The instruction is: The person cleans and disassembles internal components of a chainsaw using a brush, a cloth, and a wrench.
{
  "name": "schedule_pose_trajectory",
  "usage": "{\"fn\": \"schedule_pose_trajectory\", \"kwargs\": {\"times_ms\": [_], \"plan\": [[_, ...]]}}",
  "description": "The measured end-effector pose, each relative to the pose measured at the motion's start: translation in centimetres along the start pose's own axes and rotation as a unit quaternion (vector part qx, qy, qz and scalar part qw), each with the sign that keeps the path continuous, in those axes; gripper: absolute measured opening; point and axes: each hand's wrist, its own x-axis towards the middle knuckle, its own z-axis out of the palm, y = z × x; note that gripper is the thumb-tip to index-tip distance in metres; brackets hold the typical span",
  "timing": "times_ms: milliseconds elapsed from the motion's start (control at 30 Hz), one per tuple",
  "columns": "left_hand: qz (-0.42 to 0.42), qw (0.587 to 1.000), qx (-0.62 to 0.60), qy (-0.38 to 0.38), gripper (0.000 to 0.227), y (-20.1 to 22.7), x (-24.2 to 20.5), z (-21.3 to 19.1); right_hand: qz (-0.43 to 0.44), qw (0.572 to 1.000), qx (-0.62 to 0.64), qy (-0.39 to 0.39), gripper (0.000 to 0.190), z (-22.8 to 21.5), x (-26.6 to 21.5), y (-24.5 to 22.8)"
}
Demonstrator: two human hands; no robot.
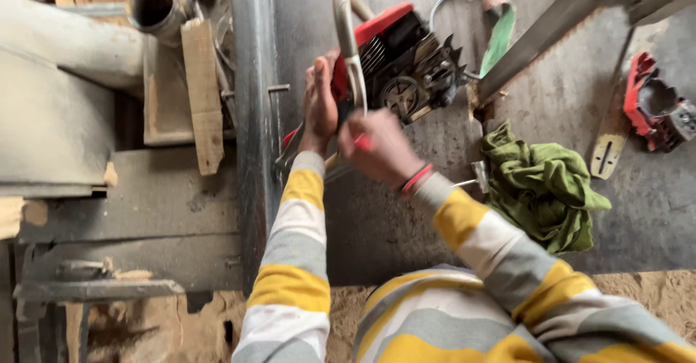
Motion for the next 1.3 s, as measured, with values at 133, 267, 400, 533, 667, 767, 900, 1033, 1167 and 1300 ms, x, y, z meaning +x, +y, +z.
{"fn": "schedule_pose_trajectory", "kwargs": {"times_ms": [133, 267, 400, 533, 667, 767, 900, 1033, 1167, 1300], "plan": [[0.07, 0.989, -0.124, -0.051, 0.079, -0.9, 0.4, -0.1, 0.082, 0.975, 0.164, -0.125, 0.021, -0.7, -2.8, -0.2], [0.07, 0.995, 0.069, -0.013, 0.078, 0.6, -0.6, 0.3, 0.038, 0.998, -0.009, -0.051, 0.035, -1.6, -2.4, 2.2], [-0.007, 0.969, 0.246, -0.02, 0.068, 3.1, 0.8, 1.0, 0.18, 0.956, 0.07, -0.22, 0.03, -4.0, -4.8, 7.6], [0.006, 0.966, 0.257, -0.018, 0.07, 4.0, 3.9, 1.5, 0.399, 0.886, 0.208, -0.11, 0.018, -5.0, -7.7, 14.8], [0.096, 0.974, 0.205, 0.001, 0.079, 3.2, 5.3, 1.9, 0.443, 0.795, 0.415, 0.023, 0.023, -5.5, -9.9, 18.7], [0.117, 0.975, 0.191, -0.01, 0.072, 1.3, 5.5, 2.1, 0.401, 0.787, 0.465, 0.064, 0.022, -7.5, -10.8, 18.7], [0.081, 0.986, 0.114, -0.096, 0.067, -0.4, 5.7, 1.8, 0.322, 0.942, 0.079, 0.048, 0.027, -10.9, -13.0, 18.3], [0.065, 0.988, 0.12, -0.077, 0.063, 0.1, 5.6, 2.3, 0.232, 0.936, -0.229, 0.133, 0.031, -14.0, -17.2, 17.9], [0.023, 0.99, 0.123, -0.056, 0.058, 1.0, 5.3, 2.2, 0.219, 0.889, -0.352, 0.195, 0.059, -16.5, -21.0, 17.9], [0.093, 0.98, 0.177, 0.021, 0.053, 1.4, 4.8, 2.1, 0.273, 0.863, -0.407, 0.121, 0.112, -16.9, -23.4, 18.8]]}}
